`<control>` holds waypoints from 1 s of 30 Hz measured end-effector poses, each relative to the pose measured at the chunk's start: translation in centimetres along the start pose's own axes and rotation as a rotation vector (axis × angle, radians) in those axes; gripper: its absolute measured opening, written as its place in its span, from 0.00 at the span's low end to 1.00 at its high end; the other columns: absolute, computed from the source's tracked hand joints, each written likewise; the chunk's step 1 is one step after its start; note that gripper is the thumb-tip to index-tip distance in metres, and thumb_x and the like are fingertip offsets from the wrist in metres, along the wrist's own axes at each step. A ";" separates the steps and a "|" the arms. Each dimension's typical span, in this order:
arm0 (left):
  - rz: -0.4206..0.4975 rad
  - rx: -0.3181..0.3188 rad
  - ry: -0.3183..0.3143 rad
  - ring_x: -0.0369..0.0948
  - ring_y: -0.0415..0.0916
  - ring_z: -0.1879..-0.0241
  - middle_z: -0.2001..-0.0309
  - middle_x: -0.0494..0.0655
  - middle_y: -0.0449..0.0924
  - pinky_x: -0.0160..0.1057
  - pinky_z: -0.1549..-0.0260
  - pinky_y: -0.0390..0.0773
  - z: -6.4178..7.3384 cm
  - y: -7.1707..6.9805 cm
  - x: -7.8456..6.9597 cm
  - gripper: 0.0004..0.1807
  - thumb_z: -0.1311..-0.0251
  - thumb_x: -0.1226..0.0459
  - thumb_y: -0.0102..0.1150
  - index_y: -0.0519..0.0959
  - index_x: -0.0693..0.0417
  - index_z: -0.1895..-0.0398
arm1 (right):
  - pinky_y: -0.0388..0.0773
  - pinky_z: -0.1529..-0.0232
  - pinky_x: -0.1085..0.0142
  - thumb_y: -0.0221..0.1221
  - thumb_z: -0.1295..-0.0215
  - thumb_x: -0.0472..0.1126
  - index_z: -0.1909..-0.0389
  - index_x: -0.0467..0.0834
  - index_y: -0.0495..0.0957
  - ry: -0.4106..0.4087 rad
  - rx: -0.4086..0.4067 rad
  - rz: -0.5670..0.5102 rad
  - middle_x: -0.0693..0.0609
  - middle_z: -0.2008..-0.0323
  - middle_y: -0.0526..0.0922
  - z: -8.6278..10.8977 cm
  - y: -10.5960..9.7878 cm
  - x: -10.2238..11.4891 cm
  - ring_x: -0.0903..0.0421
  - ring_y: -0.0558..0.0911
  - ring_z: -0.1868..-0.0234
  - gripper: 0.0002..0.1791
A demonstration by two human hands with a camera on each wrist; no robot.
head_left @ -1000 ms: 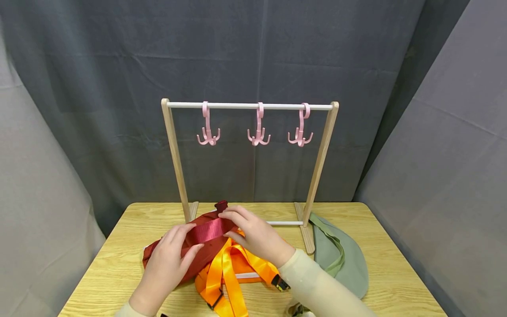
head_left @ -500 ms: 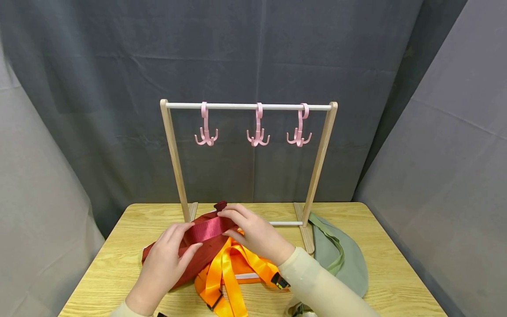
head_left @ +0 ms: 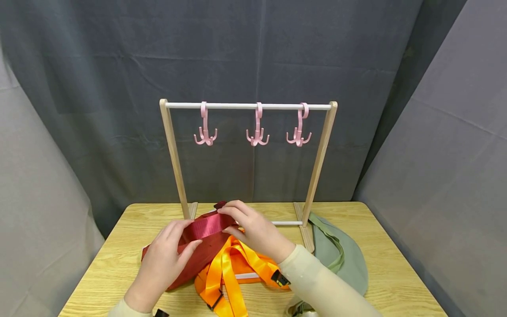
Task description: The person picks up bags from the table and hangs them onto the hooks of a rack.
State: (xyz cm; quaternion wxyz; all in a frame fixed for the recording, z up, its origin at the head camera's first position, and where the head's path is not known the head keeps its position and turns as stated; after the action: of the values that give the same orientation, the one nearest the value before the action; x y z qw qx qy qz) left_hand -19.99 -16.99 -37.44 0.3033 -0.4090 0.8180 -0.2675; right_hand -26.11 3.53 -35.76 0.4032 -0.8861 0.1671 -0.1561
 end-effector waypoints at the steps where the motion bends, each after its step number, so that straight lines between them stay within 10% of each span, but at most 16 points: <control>1: 0.000 0.001 0.001 0.47 0.83 0.53 0.51 0.52 0.83 0.48 0.56 0.87 -0.1 0.0 0.0 0.32 0.50 0.60 0.81 0.78 0.58 0.42 | 0.79 0.42 0.71 0.72 0.38 0.39 0.37 0.45 0.75 0.001 0.002 -0.001 0.52 0.41 0.77 0.0 -0.1 0.0 0.59 0.81 0.43 0.28; 30: 0.014 0.055 0.035 0.46 0.81 0.51 0.46 0.52 0.82 0.49 0.55 0.87 -3.0 -1.6 -0.4 0.33 0.47 0.60 0.79 0.76 0.56 0.38 | 0.79 0.41 0.71 0.72 0.38 0.40 0.38 0.43 0.76 -0.038 -0.046 0.064 0.50 0.44 0.79 -1.6 -2.0 -0.6 0.58 0.81 0.44 0.27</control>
State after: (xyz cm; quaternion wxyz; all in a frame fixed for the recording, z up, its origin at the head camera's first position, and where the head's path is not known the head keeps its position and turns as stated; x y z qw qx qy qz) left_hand -21.15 -16.95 -34.18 0.3018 -0.3901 0.8184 -0.2948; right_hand -26.97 3.98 -33.32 0.3904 -0.8922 0.1913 -0.1225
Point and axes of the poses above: each hand's wrist, its own z-axis away from the middle knuckle, its own y-axis out of the palm, x = y × z, the point moved 5 cm from there along -z, towards the middle knuckle
